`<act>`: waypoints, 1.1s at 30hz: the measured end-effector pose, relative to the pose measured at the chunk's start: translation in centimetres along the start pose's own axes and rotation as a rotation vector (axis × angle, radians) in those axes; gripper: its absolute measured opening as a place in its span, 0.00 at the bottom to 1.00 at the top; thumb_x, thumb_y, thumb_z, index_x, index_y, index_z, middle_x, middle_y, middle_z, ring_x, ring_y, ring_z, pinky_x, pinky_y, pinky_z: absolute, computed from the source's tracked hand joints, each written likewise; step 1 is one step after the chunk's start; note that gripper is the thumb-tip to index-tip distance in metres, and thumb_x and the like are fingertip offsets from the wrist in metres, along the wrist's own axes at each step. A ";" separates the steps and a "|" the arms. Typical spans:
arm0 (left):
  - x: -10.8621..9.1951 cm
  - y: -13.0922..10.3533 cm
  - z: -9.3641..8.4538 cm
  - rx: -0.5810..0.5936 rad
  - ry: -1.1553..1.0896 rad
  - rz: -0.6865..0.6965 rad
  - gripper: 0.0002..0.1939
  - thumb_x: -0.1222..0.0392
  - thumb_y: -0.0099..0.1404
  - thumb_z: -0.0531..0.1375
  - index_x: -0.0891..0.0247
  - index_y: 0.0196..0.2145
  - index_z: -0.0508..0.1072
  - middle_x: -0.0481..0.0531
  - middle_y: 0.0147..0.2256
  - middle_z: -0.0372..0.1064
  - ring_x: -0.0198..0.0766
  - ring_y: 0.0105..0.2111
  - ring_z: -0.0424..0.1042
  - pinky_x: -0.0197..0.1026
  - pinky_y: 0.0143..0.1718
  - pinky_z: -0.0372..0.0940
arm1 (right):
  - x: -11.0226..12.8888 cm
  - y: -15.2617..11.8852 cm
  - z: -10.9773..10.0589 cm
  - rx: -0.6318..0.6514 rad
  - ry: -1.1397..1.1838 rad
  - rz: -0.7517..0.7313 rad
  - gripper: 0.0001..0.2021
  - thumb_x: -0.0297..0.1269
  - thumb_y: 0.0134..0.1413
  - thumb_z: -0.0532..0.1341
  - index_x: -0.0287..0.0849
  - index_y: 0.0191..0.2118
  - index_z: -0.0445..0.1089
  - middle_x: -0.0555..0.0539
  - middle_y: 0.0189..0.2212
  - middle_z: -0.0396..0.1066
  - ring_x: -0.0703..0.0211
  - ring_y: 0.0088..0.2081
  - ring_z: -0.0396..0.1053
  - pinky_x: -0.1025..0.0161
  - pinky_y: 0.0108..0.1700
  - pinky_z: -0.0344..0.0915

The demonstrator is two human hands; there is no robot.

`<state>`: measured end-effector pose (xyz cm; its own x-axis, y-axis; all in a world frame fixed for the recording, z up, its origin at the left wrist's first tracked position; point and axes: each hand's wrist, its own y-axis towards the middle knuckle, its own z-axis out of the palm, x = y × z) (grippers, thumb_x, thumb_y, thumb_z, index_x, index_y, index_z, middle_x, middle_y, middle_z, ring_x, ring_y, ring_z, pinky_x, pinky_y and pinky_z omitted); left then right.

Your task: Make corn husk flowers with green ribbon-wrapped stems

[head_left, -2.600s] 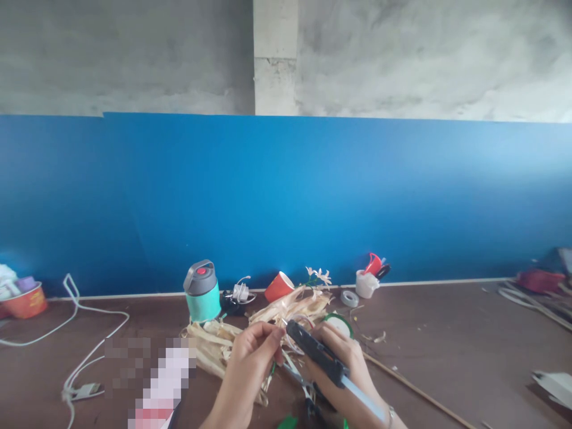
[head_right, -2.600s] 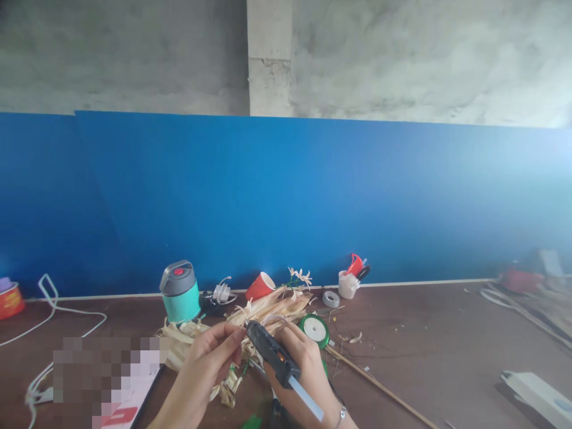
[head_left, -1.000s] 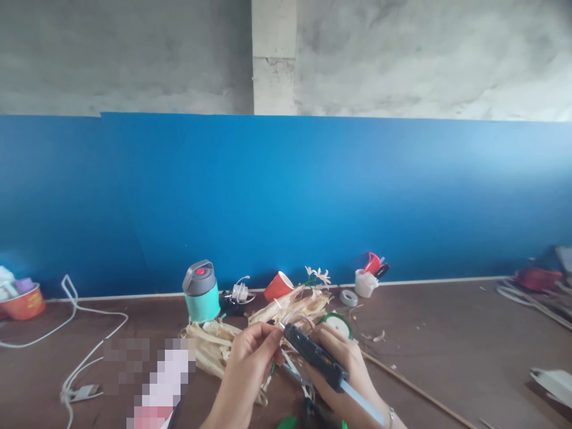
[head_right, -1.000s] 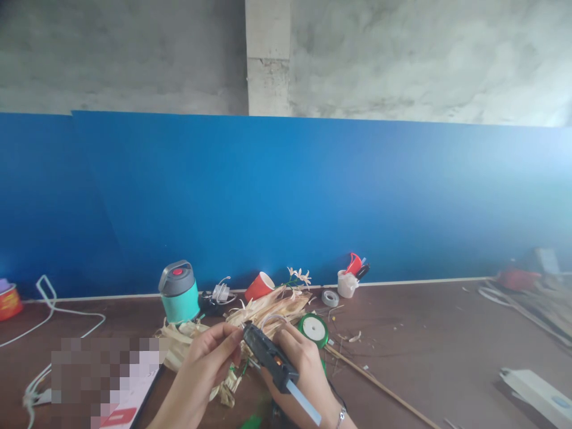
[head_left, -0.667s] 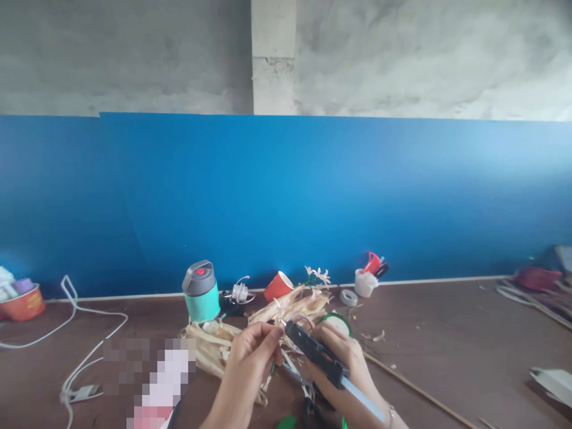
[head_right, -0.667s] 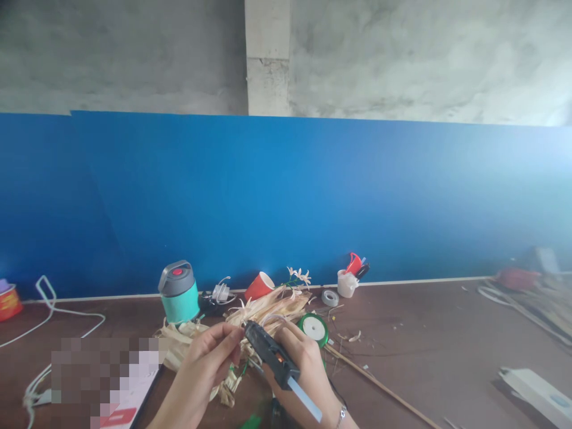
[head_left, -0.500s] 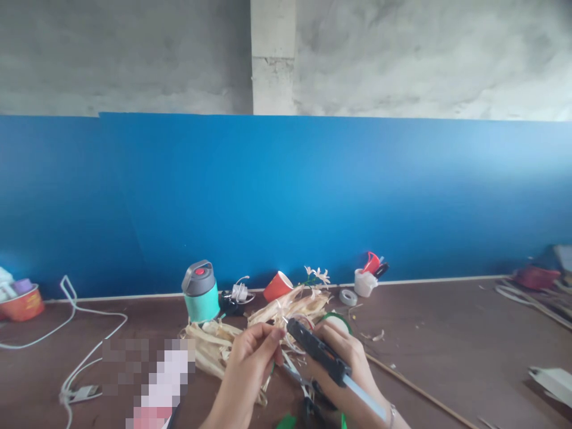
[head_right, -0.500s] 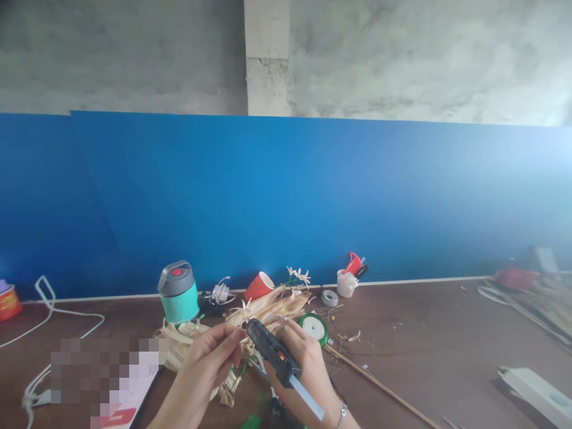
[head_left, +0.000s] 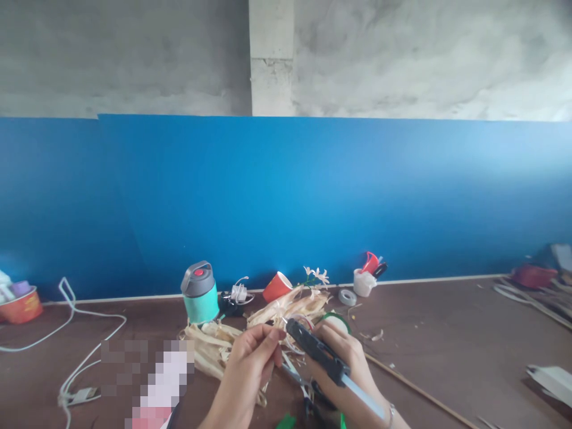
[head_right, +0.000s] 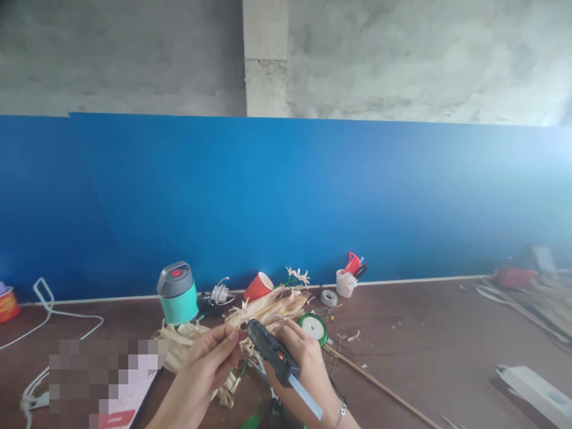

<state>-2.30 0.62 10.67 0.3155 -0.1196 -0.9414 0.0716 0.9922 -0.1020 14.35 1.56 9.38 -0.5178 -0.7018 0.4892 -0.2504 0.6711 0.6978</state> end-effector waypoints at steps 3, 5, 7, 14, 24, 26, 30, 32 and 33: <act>0.2 0.1 -0.2 0.023 -0.018 -0.016 0.18 0.48 0.52 0.65 0.66 0.24 0.68 0.43 0.15 0.60 0.20 0.13 0.41 0.31 0.16 0.32 | 0.1 0.2 -0.1 -0.007 -0.006 -0.016 0.08 0.25 0.48 0.56 0.44 0.24 0.58 0.53 0.22 0.61 0.63 0.24 0.61 0.70 0.26 0.58; 0.2 0.2 -0.4 0.050 -0.036 -0.031 0.17 0.48 0.52 0.65 0.66 0.24 0.69 0.42 0.15 0.59 0.20 0.13 0.40 0.31 0.15 0.31 | 0.2 0.2 -0.1 -0.009 -0.008 -0.021 0.08 0.24 0.47 0.56 0.44 0.24 0.58 0.53 0.22 0.62 0.64 0.24 0.61 0.70 0.26 0.58; 0.2 0.3 -0.5 0.083 -0.057 -0.046 0.18 0.48 0.52 0.65 0.67 0.23 0.69 0.42 0.15 0.58 0.20 0.13 0.40 0.31 0.15 0.31 | 0.1 0.1 -0.1 -0.003 -0.003 -0.015 0.08 0.24 0.47 0.56 0.44 0.24 0.58 0.53 0.22 0.62 0.64 0.24 0.61 0.70 0.26 0.58; -0.1 0.2 -0.4 0.119 -0.091 -0.076 0.19 0.46 0.49 0.67 0.67 0.26 0.71 0.42 0.15 0.59 0.20 0.13 0.39 0.31 0.15 0.30 | 0.1 0.0 0.0 -0.009 0.017 -0.006 0.09 0.24 0.48 0.55 0.44 0.24 0.56 0.53 0.22 0.60 0.64 0.24 0.59 0.70 0.27 0.57; -0.1 0.2 -0.4 0.100 -0.037 -0.045 0.19 0.47 0.51 0.66 0.66 0.24 0.69 0.43 0.17 0.61 0.20 0.14 0.39 0.32 0.16 0.30 | 0.0 -0.3 0.0 -0.005 0.030 -0.017 0.09 0.23 0.46 0.55 0.44 0.24 0.55 0.53 0.22 0.60 0.64 0.24 0.59 0.70 0.26 0.57; -0.1 0.2 -0.4 0.086 -0.023 -0.036 0.19 0.46 0.51 0.65 0.66 0.23 0.68 0.43 0.17 0.61 0.21 0.14 0.39 0.32 0.16 0.30 | 0.0 -0.4 0.0 -0.005 0.035 -0.010 0.09 0.23 0.46 0.56 0.44 0.25 0.56 0.53 0.22 0.61 0.64 0.24 0.60 0.70 0.27 0.58; 0.0 0.1 -0.4 0.075 0.022 0.005 0.21 0.45 0.52 0.64 0.66 0.22 0.66 0.44 0.16 0.62 0.21 0.13 0.40 0.32 0.16 0.30 | 0.0 -0.4 0.0 -0.002 0.021 -0.005 0.09 0.23 0.45 0.56 0.44 0.25 0.57 0.53 0.22 0.60 0.64 0.24 0.60 0.70 0.27 0.58; 0.0 0.0 -0.3 0.061 0.041 0.021 0.21 0.44 0.52 0.64 0.66 0.22 0.66 0.44 0.16 0.63 0.21 0.13 0.40 0.33 0.17 0.30 | -0.1 -0.5 -0.1 0.006 0.008 -0.008 0.08 0.23 0.45 0.56 0.43 0.25 0.58 0.53 0.22 0.61 0.64 0.25 0.60 0.70 0.27 0.58; 0.0 0.0 -0.3 0.053 0.051 0.028 0.21 0.44 0.52 0.64 0.66 0.22 0.67 0.44 0.16 0.63 0.21 0.13 0.40 0.33 0.17 0.30 | -0.1 -0.5 -0.1 0.011 0.001 -0.008 0.08 0.23 0.45 0.57 0.43 0.25 0.58 0.53 0.23 0.61 0.64 0.25 0.60 0.70 0.27 0.59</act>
<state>-2.53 0.65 10.56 0.2699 -0.0886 -0.9588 0.1139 0.9917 -0.0596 14.59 1.30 9.06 -0.5146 -0.7074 0.4846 -0.2637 0.6683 0.6956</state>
